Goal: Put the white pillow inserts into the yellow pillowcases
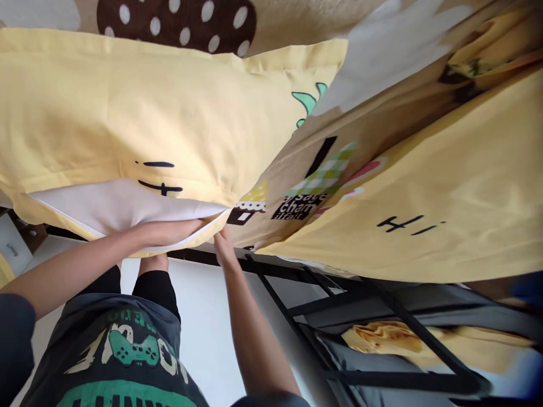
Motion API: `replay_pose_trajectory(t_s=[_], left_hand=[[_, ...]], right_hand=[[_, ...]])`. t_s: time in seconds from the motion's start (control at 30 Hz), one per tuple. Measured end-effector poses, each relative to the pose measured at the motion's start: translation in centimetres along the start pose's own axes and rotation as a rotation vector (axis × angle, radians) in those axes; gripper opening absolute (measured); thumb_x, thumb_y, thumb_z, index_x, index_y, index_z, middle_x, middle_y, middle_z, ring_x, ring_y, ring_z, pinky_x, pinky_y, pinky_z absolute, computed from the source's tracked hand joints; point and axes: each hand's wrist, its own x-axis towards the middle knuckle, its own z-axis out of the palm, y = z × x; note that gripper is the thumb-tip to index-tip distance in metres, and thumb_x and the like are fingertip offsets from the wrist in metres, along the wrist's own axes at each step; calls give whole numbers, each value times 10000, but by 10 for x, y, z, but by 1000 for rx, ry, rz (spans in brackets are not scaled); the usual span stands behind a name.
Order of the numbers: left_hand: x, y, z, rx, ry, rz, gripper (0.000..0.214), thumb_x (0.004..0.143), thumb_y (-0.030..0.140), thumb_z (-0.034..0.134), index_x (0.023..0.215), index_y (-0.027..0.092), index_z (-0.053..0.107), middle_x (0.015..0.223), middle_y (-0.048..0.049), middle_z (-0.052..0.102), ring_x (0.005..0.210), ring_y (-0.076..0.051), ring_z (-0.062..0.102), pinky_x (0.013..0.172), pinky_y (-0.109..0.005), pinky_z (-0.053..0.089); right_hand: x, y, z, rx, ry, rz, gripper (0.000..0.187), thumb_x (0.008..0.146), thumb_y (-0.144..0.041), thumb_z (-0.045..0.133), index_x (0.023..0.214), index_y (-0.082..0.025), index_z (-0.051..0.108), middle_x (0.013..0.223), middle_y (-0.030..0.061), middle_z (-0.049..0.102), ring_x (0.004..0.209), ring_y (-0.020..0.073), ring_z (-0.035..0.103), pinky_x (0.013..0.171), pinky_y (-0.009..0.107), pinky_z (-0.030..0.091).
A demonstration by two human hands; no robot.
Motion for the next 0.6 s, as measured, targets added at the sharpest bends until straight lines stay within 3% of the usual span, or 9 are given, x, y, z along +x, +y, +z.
replay_pose_trajectory(t_s=[0.1, 0.17, 0.27, 0.37, 0.47, 0.53, 0.6], left_hand=[[-48, -34, -33, -110, -85, 171, 565, 1004, 531, 221, 1408, 294, 539, 1414, -2, 580, 1260, -205, 566, 1033, -325, 466], [-87, -68, -37, -3, -34, 136, 528, 992, 567, 295, 1302, 280, 612, 1288, -31, 663, 1110, -210, 648, 903, -312, 507], [-140, -114, -28, 402, 190, 44, 336, 942, 484, 477, 991, 238, 701, 841, -55, 723, 764, -232, 676, 674, -320, 466], [-179, -132, -30, 569, 442, 99, 364, 974, 370, 422, 697, 234, 615, 568, -12, 578, 547, -183, 560, 552, -305, 350], [-198, -131, -45, 611, 676, 188, 376, 982, 370, 432, 656, 235, 561, 564, 5, 515, 550, -166, 496, 555, -308, 322], [-198, -134, -51, 640, 799, 144, 351, 984, 373, 436, 695, 234, 581, 618, -9, 520, 610, -182, 503, 601, -319, 360], [-191, -144, -47, 666, 863, 64, 362, 986, 385, 430, 700, 224, 584, 653, -30, 517, 644, -200, 502, 635, -336, 390]], right_hand=[[5, 5, 35, -25, 122, 24, 566, 872, -706, 339, 964, -195, 564, 822, 51, 618, 813, 191, 564, 702, 315, 470], [4, 3, 39, -59, 234, 52, 558, 905, -688, 251, 883, -203, 527, 763, 48, 574, 776, 197, 541, 681, 321, 446], [7, 5, 23, -155, 401, 96, 491, 901, -658, 253, 772, -232, 460, 706, 56, 501, 754, 226, 510, 685, 353, 400], [15, 7, 4, -243, 468, 114, 414, 878, -609, 323, 707, -248, 430, 678, 66, 470, 734, 246, 490, 694, 379, 362], [16, 9, -8, -285, 483, 115, 409, 896, -567, 284, 711, -248, 462, 699, 89, 494, 741, 261, 491, 713, 400, 344], [14, 9, -14, -285, 462, 124, 431, 903, -568, 270, 703, -250, 481, 689, 96, 499, 740, 269, 495, 712, 411, 334], [13, 7, -23, -259, 381, 133, 437, 873, -607, 372, 641, -255, 487, 621, 81, 485, 695, 256, 494, 683, 404, 330]])
